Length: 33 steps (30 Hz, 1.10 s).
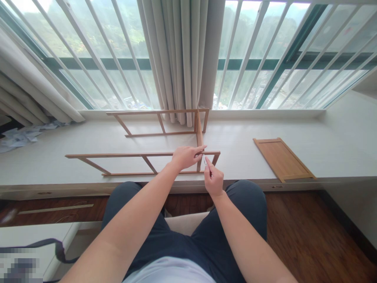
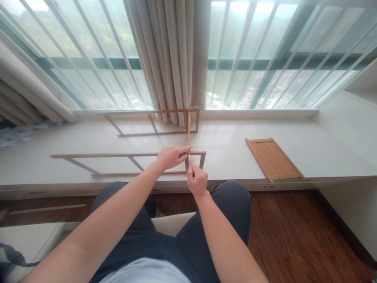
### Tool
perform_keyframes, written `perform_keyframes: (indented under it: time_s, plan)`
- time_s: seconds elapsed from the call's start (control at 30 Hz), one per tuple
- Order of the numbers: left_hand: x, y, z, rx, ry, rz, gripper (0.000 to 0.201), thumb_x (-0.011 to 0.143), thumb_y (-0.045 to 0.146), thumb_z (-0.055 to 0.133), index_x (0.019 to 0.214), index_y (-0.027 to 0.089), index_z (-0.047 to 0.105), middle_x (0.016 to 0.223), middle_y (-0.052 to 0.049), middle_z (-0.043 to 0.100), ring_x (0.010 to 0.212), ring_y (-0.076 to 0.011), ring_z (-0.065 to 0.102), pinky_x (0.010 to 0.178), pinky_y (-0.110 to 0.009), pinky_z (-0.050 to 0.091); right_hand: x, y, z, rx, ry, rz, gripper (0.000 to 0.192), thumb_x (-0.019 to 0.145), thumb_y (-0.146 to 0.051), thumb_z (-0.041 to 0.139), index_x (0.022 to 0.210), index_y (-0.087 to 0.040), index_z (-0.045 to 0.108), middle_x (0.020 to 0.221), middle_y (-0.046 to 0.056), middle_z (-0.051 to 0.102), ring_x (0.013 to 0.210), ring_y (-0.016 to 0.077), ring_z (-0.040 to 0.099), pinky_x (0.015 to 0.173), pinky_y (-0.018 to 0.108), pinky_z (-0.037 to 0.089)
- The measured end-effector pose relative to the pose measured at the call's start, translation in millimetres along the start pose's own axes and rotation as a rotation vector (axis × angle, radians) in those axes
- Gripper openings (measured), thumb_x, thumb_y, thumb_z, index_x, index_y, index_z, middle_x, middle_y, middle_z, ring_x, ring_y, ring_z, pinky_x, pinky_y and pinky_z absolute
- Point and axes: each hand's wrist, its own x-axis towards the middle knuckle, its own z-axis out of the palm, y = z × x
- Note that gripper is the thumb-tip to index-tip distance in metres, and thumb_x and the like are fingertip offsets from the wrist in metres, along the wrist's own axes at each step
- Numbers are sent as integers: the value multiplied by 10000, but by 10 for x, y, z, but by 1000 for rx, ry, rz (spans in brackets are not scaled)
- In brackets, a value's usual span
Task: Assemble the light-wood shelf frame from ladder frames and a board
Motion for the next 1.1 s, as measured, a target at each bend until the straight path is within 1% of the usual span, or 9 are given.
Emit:
perform_keyframes:
  time_s: [0.13, 0.33, 0.53, 0.67, 0.77, 0.93, 1.1]
  plan:
    - [-2, 2, 0, -3, -1, -3, 501, 964, 472, 471, 1465, 475, 495, 999, 7, 784, 890, -237, 723, 749, -310, 475, 0, 2, 3, 13, 10, 1, 432, 1004, -272, 426, 1303, -104, 689, 1089, 163, 764, 754, 202, 743, 733, 298, 583]
    - [-1, -1, -2, 1, -6, -6, 505, 962, 476, 473, 1466, 475, 494, 1004, 5, 784, 889, -237, 723, 748, -310, 474, 7, 3, 3, -15, -8, 42, 443, 1003, -298, 414, 1283, -114, 703, 1063, 153, 772, 747, 201, 739, 734, 298, 581]
    - [-6, 5, -25, -14, -13, -1, 507, 961, 461, 477, 1468, 474, 492, 1018, 6, 784, 899, -238, 725, 754, -312, 480, 5, 3, 7, -24, -9, 54, 452, 1001, -309, 413, 1259, -95, 716, 932, 148, 785, 699, 203, 722, 711, 305, 570]
    - [-12, 11, -31, -22, -17, -7, 504, 961, 461, 480, 1464, 472, 498, 1008, 6, 785, 896, -234, 724, 759, -309, 482, 12, 4, 10, -44, -19, 58, 448, 998, -306, 404, 1235, -116, 733, 843, 121, 777, 659, 192, 700, 686, 293, 553]
    - [-15, 9, -24, -15, -10, -9, 497, 965, 475, 467, 1461, 481, 498, 996, 8, 785, 883, -236, 725, 747, -309, 481, 14, 6, 14, -51, -27, 52, 445, 992, -298, 403, 1220, -121, 742, 796, 109, 763, 617, 179, 671, 658, 282, 533]
    - [-17, 1, -12, 5, 10, -5, 486, 967, 484, 460, 1451, 487, 507, 983, 4, 785, 862, -241, 725, 716, -309, 471, 4, 14, 23, -60, -33, 61, 456, 978, -302, 414, 1228, -93, 734, 700, 91, 724, 535, 164, 602, 591, 275, 484]
    - [-21, 12, -31, 2, 15, -6, 485, 967, 475, 468, 1450, 476, 514, 987, -2, 786, 857, -239, 727, 715, -307, 469, 0, 26, 36, -77, -40, 73, 465, 969, -307, 421, 1223, -76, 733, 669, 81, 706, 527, 155, 575, 595, 270, 467]
